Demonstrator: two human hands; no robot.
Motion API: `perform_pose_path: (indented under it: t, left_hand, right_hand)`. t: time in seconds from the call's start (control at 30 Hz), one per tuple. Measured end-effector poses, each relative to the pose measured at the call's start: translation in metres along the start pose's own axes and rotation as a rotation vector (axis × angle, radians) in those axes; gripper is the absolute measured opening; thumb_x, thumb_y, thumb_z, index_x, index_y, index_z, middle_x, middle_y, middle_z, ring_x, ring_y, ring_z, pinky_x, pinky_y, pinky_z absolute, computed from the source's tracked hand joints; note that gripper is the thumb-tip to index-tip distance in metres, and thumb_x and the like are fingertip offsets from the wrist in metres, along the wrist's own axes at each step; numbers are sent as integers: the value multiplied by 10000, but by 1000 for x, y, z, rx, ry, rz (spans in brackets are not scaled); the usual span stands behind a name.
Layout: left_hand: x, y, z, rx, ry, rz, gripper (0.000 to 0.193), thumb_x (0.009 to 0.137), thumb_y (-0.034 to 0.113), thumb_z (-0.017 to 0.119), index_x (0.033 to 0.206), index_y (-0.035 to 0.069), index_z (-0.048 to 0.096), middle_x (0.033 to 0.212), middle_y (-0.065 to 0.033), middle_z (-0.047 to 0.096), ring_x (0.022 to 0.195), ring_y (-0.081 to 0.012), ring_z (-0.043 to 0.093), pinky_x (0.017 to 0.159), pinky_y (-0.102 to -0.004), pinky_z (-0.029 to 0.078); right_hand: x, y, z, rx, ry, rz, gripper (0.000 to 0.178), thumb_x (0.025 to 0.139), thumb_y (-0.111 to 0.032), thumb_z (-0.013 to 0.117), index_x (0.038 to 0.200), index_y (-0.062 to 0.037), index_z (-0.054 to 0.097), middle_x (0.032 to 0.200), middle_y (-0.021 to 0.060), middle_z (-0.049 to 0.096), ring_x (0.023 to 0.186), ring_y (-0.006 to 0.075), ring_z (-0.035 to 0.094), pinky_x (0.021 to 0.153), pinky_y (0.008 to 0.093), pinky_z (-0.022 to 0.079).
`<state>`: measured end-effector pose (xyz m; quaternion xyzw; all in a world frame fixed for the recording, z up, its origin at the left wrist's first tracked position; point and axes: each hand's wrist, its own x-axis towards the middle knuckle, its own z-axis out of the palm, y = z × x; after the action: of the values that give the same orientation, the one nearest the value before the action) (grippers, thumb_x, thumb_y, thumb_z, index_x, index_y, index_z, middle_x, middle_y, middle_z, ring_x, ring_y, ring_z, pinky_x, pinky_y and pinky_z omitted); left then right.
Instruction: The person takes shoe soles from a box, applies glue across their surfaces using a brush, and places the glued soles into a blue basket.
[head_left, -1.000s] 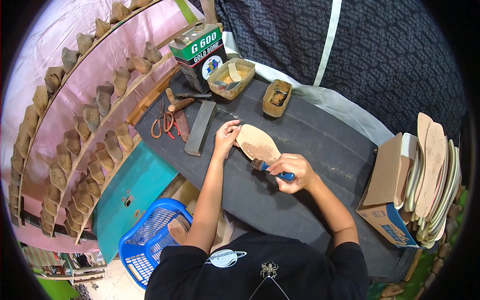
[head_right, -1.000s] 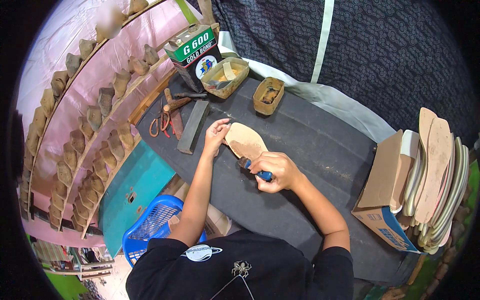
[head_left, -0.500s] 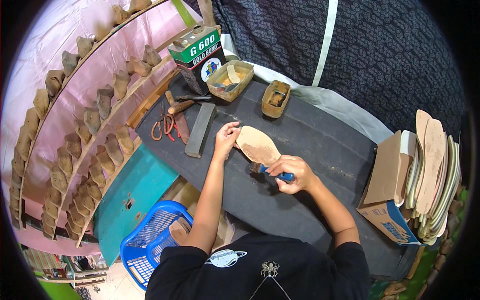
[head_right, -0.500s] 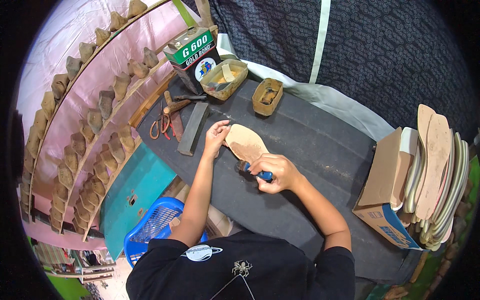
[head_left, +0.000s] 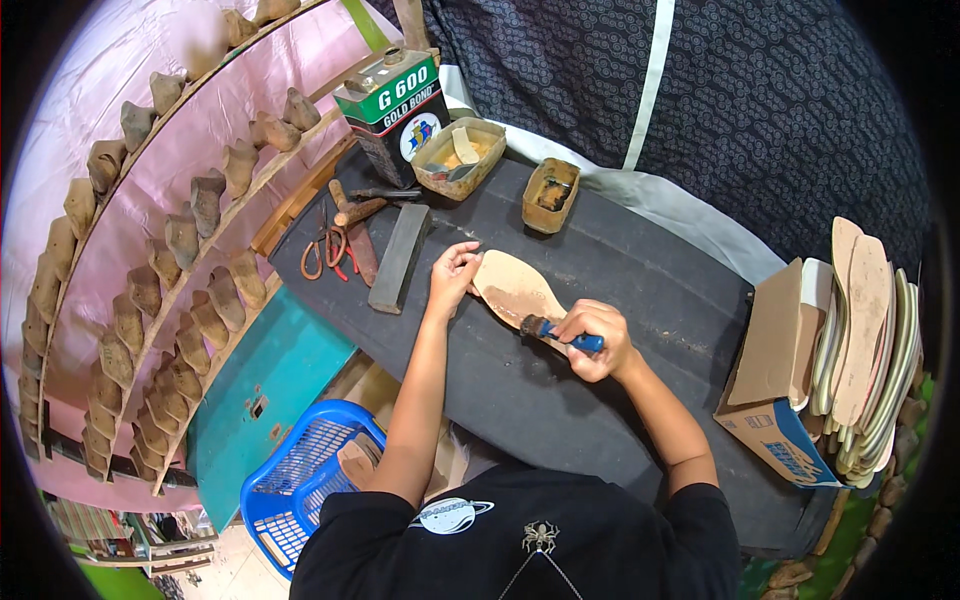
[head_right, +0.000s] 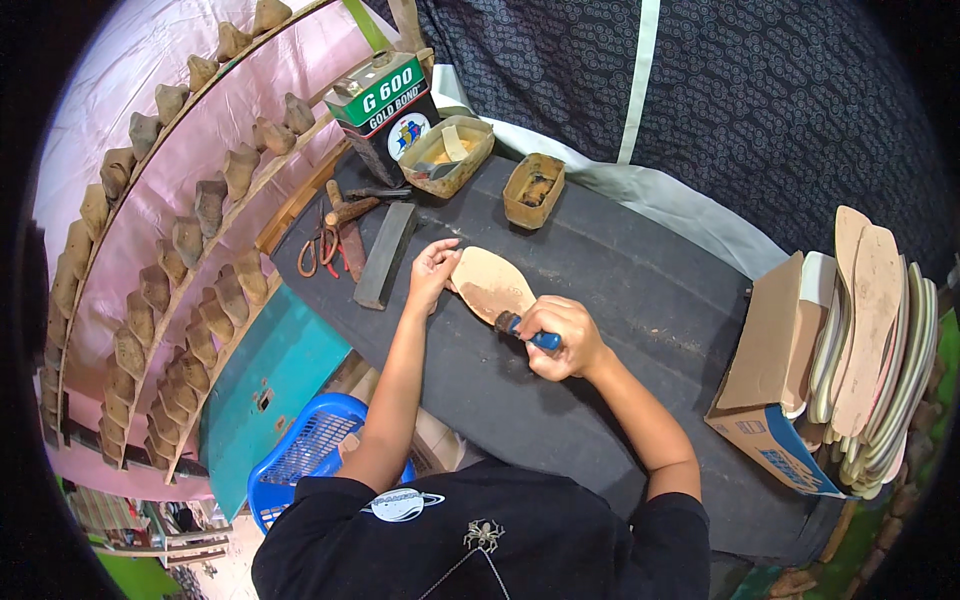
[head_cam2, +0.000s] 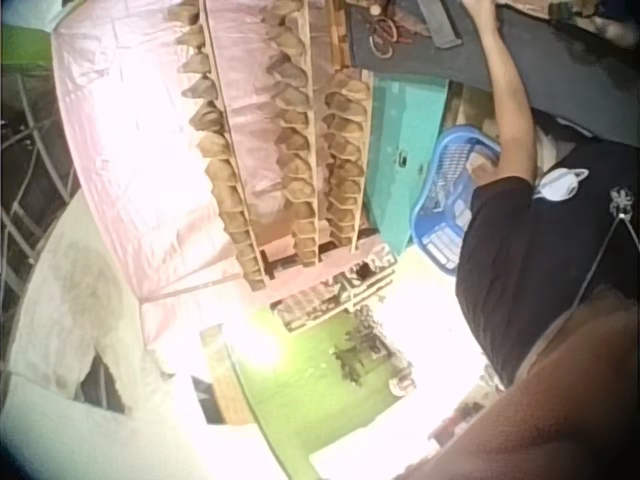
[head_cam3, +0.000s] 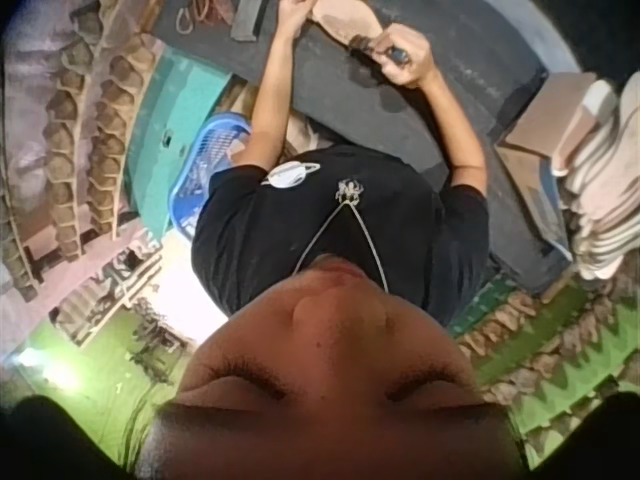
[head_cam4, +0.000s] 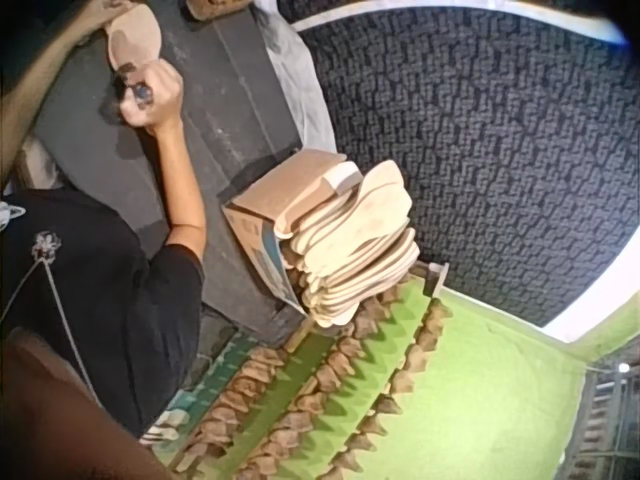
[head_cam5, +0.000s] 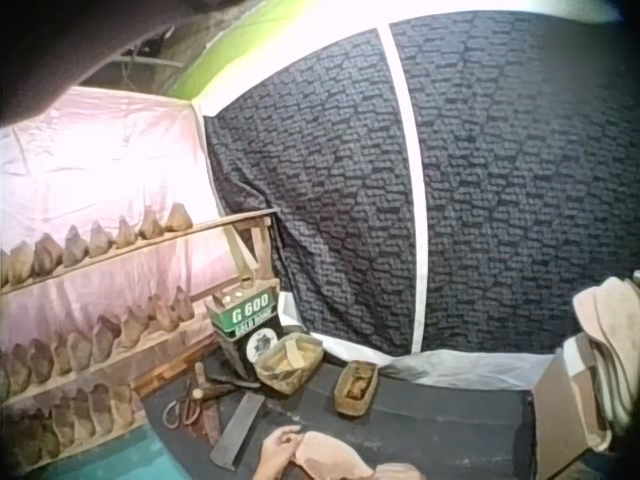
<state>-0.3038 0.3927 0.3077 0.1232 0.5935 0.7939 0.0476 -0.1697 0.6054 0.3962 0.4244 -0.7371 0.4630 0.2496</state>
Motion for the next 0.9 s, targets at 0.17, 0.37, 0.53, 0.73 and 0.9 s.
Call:
perform_pose_path:
  t: [0.17,0.37,0.53,0.73,0.9]
  left_hand:
    - [0,0,-1,2,-2,2,285,786,83,555,1041,-12,471,744,-21,553,557,-48,526,397,-158,429]
    - [1,-3,-1,2,-4,10,279,788,83,552,1038,-11,474,748,-19,563,548,-48,529,391,-157,432]
    - [0,0,0,27,-13,4,279,787,85,556,1037,-10,476,740,-15,559,540,-44,522,389,-154,428]
    - [0,0,0,29,-24,12,281,786,83,556,1039,-10,476,738,-16,558,541,-44,522,391,-153,425]
    - [-1,0,2,30,-13,16,284,786,80,555,1045,-5,474,746,-16,557,542,-42,520,397,-152,426]
  right_hand:
    - [6,0,5,-15,77,109,143,575,-12,556,714,-10,521,755,107,594,695,227,580,641,311,459]
    - [5,7,17,-76,20,183,182,610,-24,579,786,-3,537,854,103,598,790,248,570,724,317,444]
    - [-5,6,-1,-26,16,110,127,577,-30,556,689,-11,500,746,114,576,688,249,567,639,311,455]
    - [5,10,5,28,216,262,112,639,-43,558,736,1,522,785,119,579,724,218,572,661,289,453]
    - [6,23,18,15,167,294,134,644,-53,556,766,-8,525,830,110,585,787,244,572,742,314,434]
